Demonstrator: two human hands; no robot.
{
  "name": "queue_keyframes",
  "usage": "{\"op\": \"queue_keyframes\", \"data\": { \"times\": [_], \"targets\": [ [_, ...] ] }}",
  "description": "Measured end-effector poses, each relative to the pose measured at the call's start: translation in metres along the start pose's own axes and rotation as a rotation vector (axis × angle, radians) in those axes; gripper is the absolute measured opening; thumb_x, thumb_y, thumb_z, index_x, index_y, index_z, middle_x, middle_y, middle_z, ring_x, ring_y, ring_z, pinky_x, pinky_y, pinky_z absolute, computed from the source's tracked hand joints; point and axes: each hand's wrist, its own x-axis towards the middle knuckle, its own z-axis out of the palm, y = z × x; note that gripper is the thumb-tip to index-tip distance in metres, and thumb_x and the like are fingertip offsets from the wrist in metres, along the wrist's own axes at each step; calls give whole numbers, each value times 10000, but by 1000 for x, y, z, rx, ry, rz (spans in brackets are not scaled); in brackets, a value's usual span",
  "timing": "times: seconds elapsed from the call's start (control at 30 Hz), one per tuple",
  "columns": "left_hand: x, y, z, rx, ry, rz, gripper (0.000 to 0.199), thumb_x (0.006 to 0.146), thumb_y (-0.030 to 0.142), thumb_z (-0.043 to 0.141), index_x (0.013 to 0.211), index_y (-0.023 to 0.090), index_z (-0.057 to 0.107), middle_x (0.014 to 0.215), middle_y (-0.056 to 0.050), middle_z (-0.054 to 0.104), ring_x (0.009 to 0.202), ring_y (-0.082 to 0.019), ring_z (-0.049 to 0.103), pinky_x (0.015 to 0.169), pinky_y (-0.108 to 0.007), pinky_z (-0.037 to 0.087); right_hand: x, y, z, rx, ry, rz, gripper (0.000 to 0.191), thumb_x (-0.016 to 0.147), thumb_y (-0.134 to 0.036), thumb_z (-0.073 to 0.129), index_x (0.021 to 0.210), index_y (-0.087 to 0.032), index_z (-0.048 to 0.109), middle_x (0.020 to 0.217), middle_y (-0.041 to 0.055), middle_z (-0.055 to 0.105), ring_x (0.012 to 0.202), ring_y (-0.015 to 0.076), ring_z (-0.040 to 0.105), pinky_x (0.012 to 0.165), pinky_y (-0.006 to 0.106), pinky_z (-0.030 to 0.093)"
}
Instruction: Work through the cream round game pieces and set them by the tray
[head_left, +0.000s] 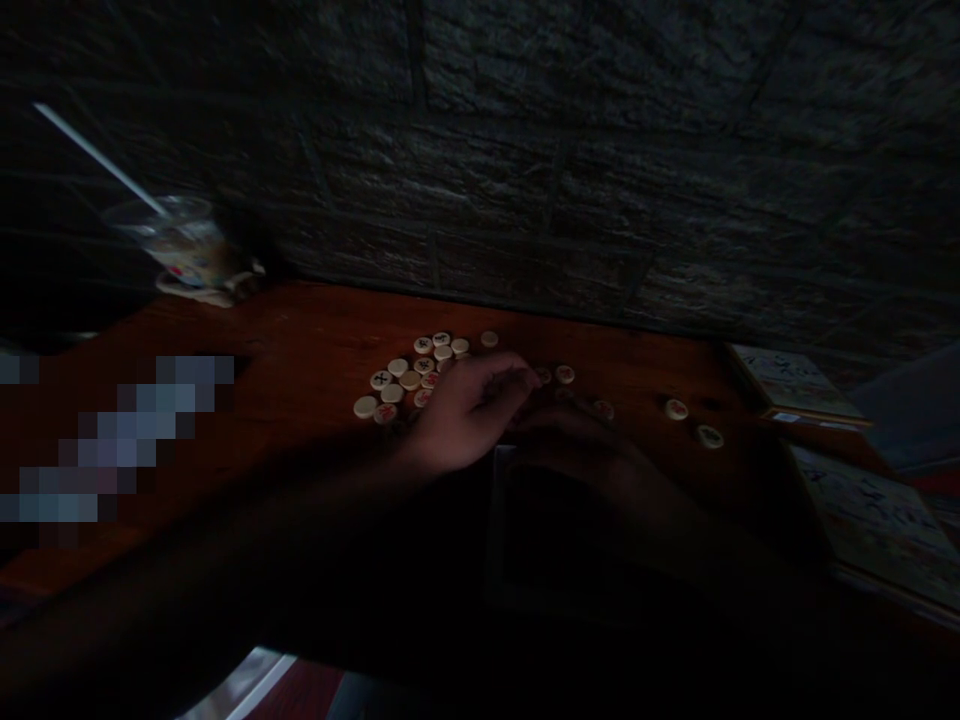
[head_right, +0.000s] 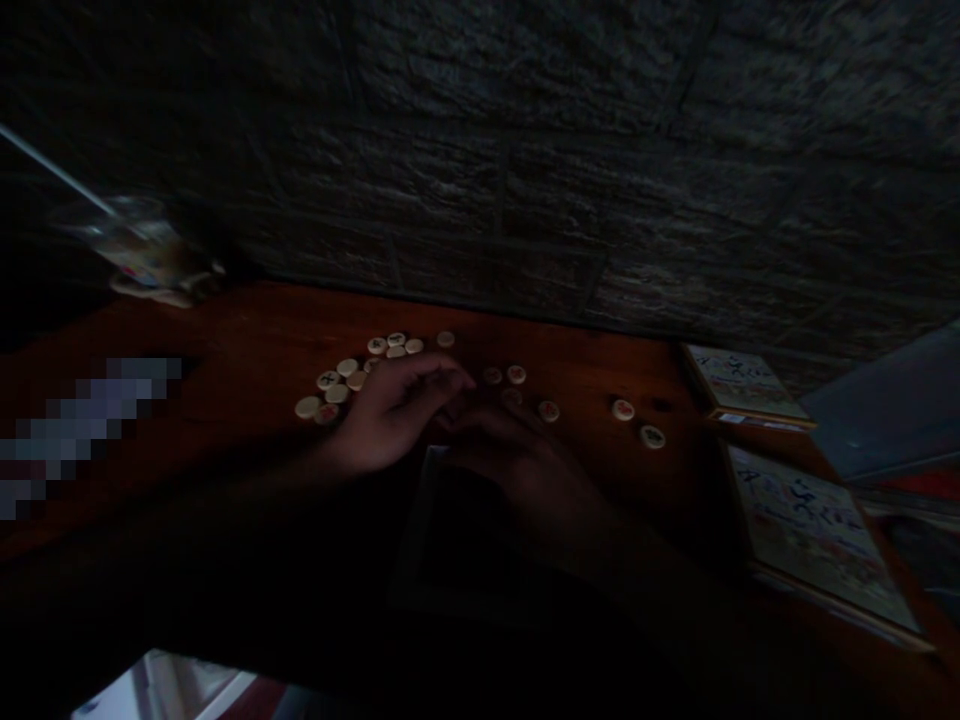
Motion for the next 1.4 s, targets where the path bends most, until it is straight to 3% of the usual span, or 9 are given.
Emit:
{"op": "queue_keyframes", "data": {
  "times": [0.23,0.57,0.87,1.0,1.17,1.3,1.4],
  "targets": [
    [-2,-3,-1,110,-63,12,270,1039,351,521,923,189,704,766,-22,731,713,-169,709,637,-253,539,0,2,-2,34,71,-40,279,915,-153,747,1182,-233,745,1301,104,702,1278,262,624,1057,440,529],
    [-4,7,1,282,-51,84,254,1018,257,519,872,177,710,775,-9,729,710,-146,666,632,-244,446,2,-4,-6,-6,-32,-25,194,925,-155,737,1069,-266,805,1236,85,745,1235,282,658,1041,477,543],
    [-3,9,1,356,-23,124,262,1019,250,515,865,198,721,767,1,735,688,-144,651,663,-268,434,14,-16,-4,-61,3,-11,198,921,-126,729,994,-279,831,1214,66,771,1250,282,662,1050,486,563],
    [-3,8,1,363,-21,133,260,1021,257,518,876,204,728,775,-3,741,693,-150,660,669,-276,437,13,-17,-1,-52,17,-12,214,939,-140,710,1051,-281,826,1229,75,771,1250,283,666,1029,479,579],
    [-1,4,-1,308,-21,114,262,1024,257,515,869,193,716,770,-8,736,714,-154,678,658,-266,465,8,-14,-2,-21,91,5,300,909,-117,731,1180,-240,766,1202,79,773,1148,241,713,965,398,604],
    [1,-2,-3,126,12,56,218,1009,252,524,946,185,722,814,-23,751,722,-154,708,639,-247,524,4,-4,-14,-5,175,57,306,862,-110,751,1140,-235,767,1184,69,787,1117,225,738,935,345,605],
    [3,-5,-5,-18,78,29,206,1008,245,529,964,170,715,828,-38,752,689,-137,703,610,-228,536,0,4,-19,-5,111,138,264,839,-101,762,1067,-230,787,1098,52,815,1000,217,776,842,316,607]
  ]
}}
